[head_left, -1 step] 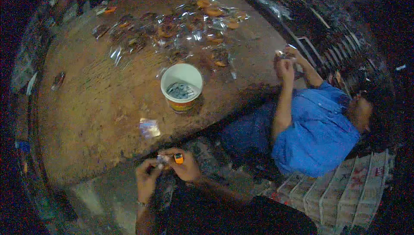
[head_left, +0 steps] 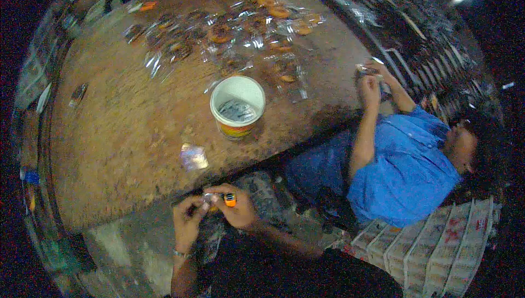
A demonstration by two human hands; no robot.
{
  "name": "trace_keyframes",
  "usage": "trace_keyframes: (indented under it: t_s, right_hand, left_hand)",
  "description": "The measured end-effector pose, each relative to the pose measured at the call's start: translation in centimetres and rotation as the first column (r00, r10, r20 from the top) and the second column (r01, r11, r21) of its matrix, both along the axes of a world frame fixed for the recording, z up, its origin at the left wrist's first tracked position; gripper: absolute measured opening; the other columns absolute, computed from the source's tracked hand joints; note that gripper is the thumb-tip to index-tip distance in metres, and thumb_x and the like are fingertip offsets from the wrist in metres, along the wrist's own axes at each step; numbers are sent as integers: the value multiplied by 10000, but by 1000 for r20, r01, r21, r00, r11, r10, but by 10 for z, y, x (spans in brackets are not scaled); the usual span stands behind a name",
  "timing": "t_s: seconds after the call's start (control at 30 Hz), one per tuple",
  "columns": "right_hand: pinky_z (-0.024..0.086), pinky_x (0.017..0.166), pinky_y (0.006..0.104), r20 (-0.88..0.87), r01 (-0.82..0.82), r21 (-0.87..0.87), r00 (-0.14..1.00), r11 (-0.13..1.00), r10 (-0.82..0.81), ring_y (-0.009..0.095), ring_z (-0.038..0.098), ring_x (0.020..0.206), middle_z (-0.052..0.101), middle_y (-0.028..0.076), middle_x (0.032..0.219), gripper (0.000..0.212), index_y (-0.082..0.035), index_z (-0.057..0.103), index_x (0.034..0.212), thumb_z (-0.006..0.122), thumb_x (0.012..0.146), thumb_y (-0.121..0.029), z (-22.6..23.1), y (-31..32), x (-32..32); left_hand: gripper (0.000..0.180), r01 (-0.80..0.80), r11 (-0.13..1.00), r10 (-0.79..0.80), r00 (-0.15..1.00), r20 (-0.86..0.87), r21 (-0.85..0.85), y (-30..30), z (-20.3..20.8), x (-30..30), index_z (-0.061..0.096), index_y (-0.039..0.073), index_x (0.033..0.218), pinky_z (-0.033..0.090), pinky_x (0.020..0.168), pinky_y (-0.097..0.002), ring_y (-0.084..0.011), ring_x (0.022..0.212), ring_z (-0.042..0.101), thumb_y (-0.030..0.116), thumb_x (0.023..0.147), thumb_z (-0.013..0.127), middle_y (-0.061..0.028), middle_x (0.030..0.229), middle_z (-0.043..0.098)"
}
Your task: The person places doughnuts into clear plastic bags and seals them using a handheld heat sealer. They handle doughnuts one at a time, arranging sealed packages on a wooden table. Another person works nearby, also packaging doughnuts.
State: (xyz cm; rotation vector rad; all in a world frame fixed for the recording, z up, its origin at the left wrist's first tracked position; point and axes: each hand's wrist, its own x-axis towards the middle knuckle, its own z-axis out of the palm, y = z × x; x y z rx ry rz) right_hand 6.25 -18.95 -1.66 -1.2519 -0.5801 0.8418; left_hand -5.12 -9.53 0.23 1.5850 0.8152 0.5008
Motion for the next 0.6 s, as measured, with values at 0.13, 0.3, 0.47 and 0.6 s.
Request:
trace_keyframes:
  t_s: [0.13, 0.3, 0.47, 0.6]
  right_hand:
    - [470, 753, 309, 401, 67, 62, 912, 996, -86, 191, 604, 827, 645, 112, 909, 195, -10, 636, 990, 641, 818, -102, -6, 5, 8]
    - [478, 752, 316, 235, 107, -39, 967, 993, -95, 200, 612, 826, 648, 107, 897, 153, 1, 638, 941, 624, 823, -95, -11, -1, 12]
    - [491, 723, 311, 379, 156, -136, 921, 978, -94, 229, 626, 786, 649, 124, 858, 156, -12, 622, 955, 614, 805, -55, -19, 6, 23]
    - [495, 692, 302, 720, 122, -36, 692, 992, -59, 247, 635, 738, 641, 131, 826, 150, -24, 635, 923, 639, 781, -72, -18, 18, 25]
  left_hand:
    - [108, 33, 999, -32, 996, 79, -11, 11, -5, 8, 628, -2, 874, 460, 720, -262, -114, 764, 570, 43, 780, 659, -41, 828, 639]
    - [133, -28, 1000, 28, 999, 44, -4, 1, -12, 17, 632, -8, 870, 461, 736, -267, -120, 779, 577, 65, 770, 682, -46, 845, 643]
    - [94, -48, 998, 48, 999, -13, 30, 9, -25, 33, 628, 28, 793, 403, 729, -268, -153, 765, 502, 90, 767, 694, -42, 772, 543]
    - [94, -65, 982, 56, 997, -56, -177, 25, -31, 28, 628, 33, 815, 411, 736, -276, -149, 781, 509, 93, 776, 689, -44, 815, 559]
